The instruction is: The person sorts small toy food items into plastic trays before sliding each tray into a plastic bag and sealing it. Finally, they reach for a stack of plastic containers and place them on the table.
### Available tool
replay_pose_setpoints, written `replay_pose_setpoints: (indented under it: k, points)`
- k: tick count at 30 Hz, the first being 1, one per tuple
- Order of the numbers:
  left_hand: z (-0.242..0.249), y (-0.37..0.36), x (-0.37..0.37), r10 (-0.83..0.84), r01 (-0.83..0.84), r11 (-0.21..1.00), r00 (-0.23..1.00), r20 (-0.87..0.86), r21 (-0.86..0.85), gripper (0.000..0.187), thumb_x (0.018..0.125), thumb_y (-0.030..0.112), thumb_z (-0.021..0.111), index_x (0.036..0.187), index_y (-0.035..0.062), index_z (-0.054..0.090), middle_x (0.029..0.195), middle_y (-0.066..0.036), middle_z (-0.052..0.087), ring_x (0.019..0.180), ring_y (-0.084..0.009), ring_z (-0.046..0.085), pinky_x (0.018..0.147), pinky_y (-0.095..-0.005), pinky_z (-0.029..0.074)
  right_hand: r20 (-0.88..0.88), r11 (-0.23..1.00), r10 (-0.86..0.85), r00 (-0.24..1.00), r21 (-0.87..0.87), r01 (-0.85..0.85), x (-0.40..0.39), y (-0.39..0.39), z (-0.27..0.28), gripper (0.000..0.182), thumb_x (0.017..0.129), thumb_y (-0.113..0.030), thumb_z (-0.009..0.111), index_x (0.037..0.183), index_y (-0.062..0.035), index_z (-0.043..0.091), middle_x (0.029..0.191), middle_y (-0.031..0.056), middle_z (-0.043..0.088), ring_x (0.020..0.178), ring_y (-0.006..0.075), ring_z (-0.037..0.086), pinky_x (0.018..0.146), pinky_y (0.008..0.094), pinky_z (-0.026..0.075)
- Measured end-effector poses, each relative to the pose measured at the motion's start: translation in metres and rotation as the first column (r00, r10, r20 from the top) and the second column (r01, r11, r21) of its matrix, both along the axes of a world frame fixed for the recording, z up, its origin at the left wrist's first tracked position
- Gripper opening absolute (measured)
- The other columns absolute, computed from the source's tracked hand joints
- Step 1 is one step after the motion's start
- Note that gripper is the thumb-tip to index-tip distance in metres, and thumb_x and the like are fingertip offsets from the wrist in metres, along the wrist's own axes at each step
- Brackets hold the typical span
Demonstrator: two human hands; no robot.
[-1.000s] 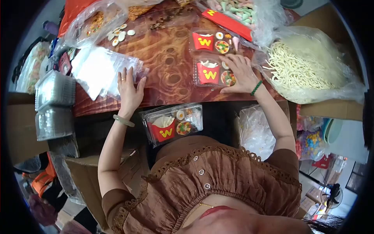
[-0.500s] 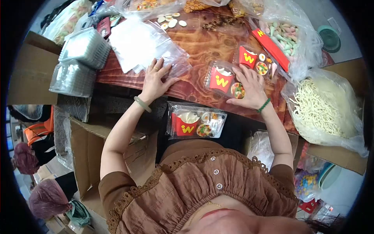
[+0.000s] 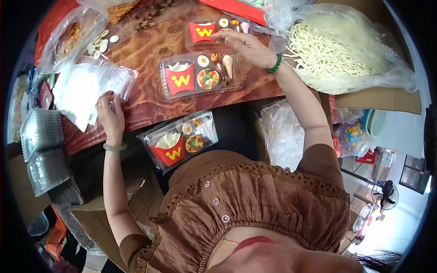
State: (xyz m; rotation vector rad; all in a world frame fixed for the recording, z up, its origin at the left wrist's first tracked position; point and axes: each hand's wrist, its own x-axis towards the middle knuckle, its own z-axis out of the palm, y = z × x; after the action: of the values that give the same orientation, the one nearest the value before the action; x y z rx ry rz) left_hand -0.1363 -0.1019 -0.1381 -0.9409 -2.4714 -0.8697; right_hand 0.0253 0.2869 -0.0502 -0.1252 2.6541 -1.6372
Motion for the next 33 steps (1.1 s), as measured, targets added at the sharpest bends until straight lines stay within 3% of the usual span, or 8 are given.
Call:
replay_pose_setpoints:
  k: [3,4,6,7,10,18,21,33]
  points:
    - [0.003,0.001,0.008,0.033,-0.03,0.999,0.997,0.075,-0.042,0.026,0.084,0.016,0.067,0.099,-0.0007,0.054,0.105,-0.017,0.06,0.1,-0.0339,0.053,0.085,-0.0409,0.043,-0.03,0.981,0.043,0.999,0.193,-0.037,0.008,-0.013,-0.002,0.047,0.091,-0.032,0.06,0.128,-0.0051,0.05,0.132,0.0089,0.049,0.124,0.0204,0.045,0.105,0.0358,0.034]
    - [0.007,0.001,0.01,0.042,-0.037,0.998,0.995,0.086,-0.057,0.031,0.082,0.016,0.069,0.103,-0.0006,0.052,0.111,-0.018,0.059,0.102,-0.0352,0.055,0.086,-0.041,0.045,-0.108,0.896,0.101,0.989,0.442,-0.044,0.009,-0.025,0.003,0.065,0.078,-0.039,0.073,0.128,-0.0056,0.05,0.134,0.0128,0.046,0.126,0.0267,0.042,0.105,0.0395,0.034]
    - [0.018,0.001,0.017,0.039,-0.042,0.999,0.978,0.206,0.007,0.029,0.084,0.012,0.066,0.105,-0.0013,0.052,0.115,-0.02,0.058,0.103,-0.0376,0.057,0.085,-0.0406,0.047,-0.198,0.822,0.162,0.967,0.568,-0.021,0.009,-0.045,-0.011,0.08,0.068,-0.047,0.078,0.131,-0.0077,0.047,0.138,0.0169,0.041,0.127,0.0339,0.038,0.106,0.043,0.032]
    - [0.013,-0.007,0.012,-0.021,0.023,1.0,0.997,0.078,-0.018,0.025,0.084,0.007,0.062,0.106,-0.0014,0.054,0.117,-0.022,0.058,0.103,-0.0387,0.058,0.084,-0.0404,0.048,-0.195,0.791,0.184,0.963,0.611,-0.027,0.008,-0.056,-0.013,0.09,0.063,-0.053,0.079,0.134,-0.0102,0.044,0.14,0.0181,0.037,0.128,0.0365,0.036,0.105,0.0464,0.031]
    - [0.013,-0.015,0.01,-0.042,0.044,0.999,0.988,0.145,-0.005,0.023,0.084,0.004,0.057,0.106,-0.0001,0.061,0.115,-0.019,0.06,0.104,-0.0374,0.057,0.087,-0.0409,0.047,-0.219,0.675,0.172,0.96,0.736,0.047,-0.002,-0.069,-0.031,0.096,0.059,-0.06,0.076,0.137,-0.0152,0.042,0.141,0.0171,0.035,0.126,0.0357,0.035,0.101,0.0517,0.032]
    - [0.025,-0.005,0.013,0.112,-0.111,0.978,0.994,-0.006,-0.176,0.019,0.088,0.016,0.055,0.097,0.0018,0.064,0.105,-0.018,0.063,0.091,-0.0364,0.058,0.078,-0.0436,0.047,-0.25,0.655,0.186,0.95,0.753,0.07,-0.021,-0.089,-0.042,0.098,0.059,-0.068,0.07,0.137,-0.0151,0.042,0.137,0.0193,0.038,0.122,0.0364,0.038,0.1,0.0497,0.026]
    - [0.019,-0.006,0.011,0.097,-0.093,0.995,0.983,0.153,-0.038,0.013,0.087,0.011,0.056,0.085,-0.0004,0.061,0.092,-0.016,0.062,0.083,-0.0357,0.059,0.07,-0.0424,0.048,-0.219,0.641,0.184,0.958,0.766,0.052,-0.021,-0.089,-0.04,0.104,0.057,-0.065,0.073,0.141,-0.0154,0.036,0.139,0.0168,0.036,0.125,0.0357,0.035,0.101,0.0519,0.025]
    - [0.035,-0.016,-0.007,0.041,-0.017,0.998,0.859,0.51,-0.052,0.015,0.079,0.01,0.066,0.089,-0.0005,0.063,0.081,-0.019,0.064,0.077,-0.0319,0.064,0.069,-0.0375,0.05,-0.169,0.718,0.3,0.939,0.688,-0.105,-0.028,-0.106,-0.005,0.09,0.056,-0.043,0.077,0.135,-0.0172,0.044,0.129,0.0155,0.043,0.117,0.0336,0.042,0.099,0.0465,0.029]
